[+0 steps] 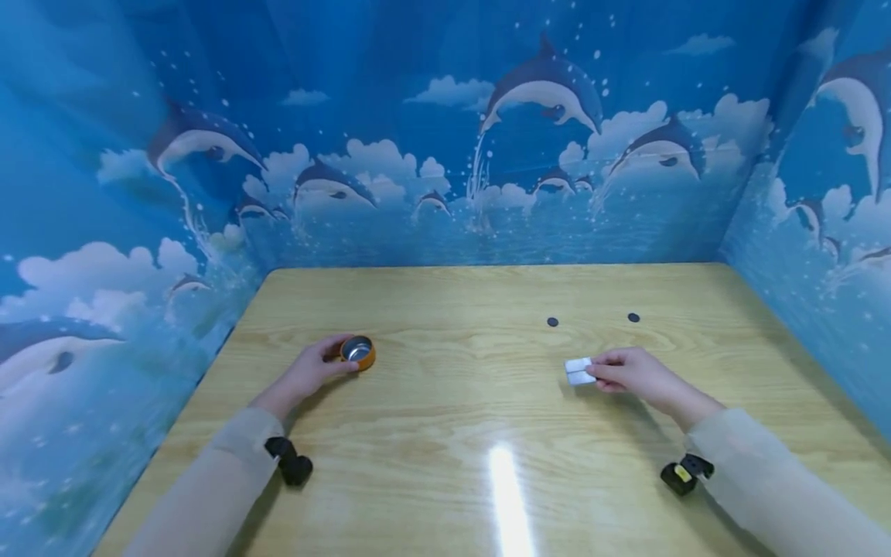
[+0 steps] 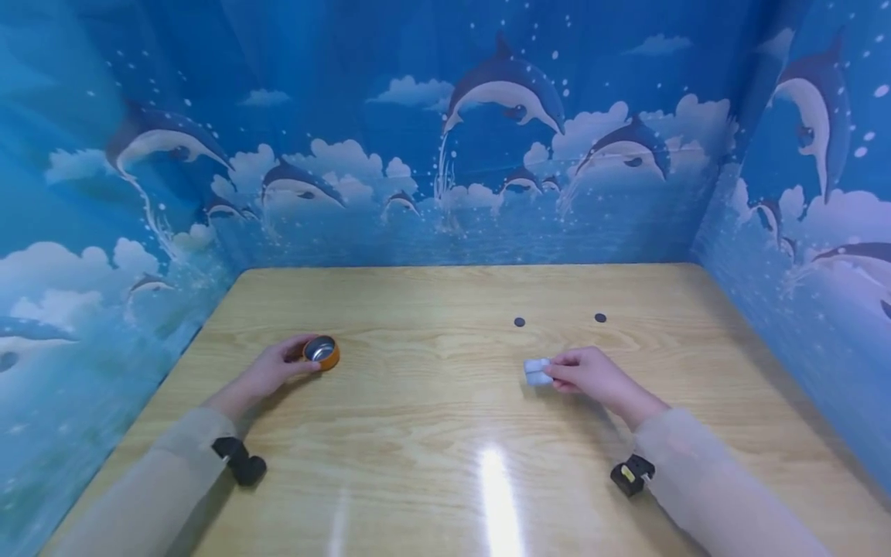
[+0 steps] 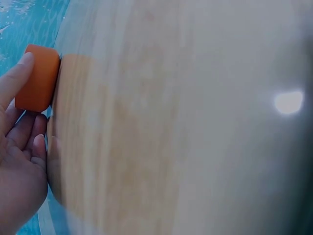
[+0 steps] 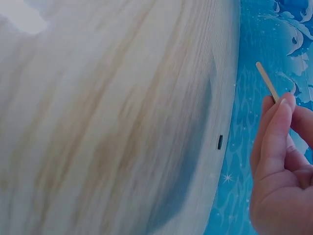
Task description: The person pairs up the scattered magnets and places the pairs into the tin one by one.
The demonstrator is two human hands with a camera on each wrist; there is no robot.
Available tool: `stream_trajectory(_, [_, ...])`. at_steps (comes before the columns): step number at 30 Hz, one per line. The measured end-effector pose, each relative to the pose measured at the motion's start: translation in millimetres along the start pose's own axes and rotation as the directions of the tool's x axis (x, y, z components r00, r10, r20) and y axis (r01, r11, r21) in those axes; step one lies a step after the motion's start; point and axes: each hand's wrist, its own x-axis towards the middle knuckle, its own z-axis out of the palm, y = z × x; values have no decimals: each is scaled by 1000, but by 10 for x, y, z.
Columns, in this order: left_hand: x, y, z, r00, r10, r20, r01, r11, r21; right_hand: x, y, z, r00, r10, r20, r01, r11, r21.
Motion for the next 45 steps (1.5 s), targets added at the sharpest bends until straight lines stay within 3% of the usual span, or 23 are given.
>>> stream_trajectory(6, [-20, 21, -10, 1000, 8, 7, -8, 1000, -8, 81, -57, 84, 1000, -15, 14, 14, 999, 42])
stream_trajectory(19, [1, 20, 32, 999, -43, 0, 43, 999, -15, 205, -181, 366, 996, -52, 69, 37, 978, 206])
stream_trajectory(29, [-4, 27, 0, 1000, -21, -3, 21, 1000, 2, 353, -341, 536, 993, -74, 97, 43, 957, 286])
stream_trajectory(36, [27, 36, -37, 1000, -12, -9, 12, 1000, 2, 457, -446, 644, 988, -91, 126, 52, 957, 286])
stream_trajectory(45, [-43, 34, 35, 1000, -26, -12, 26, 999, -22, 523, -431, 817, 983, -104, 149, 53, 948, 315])
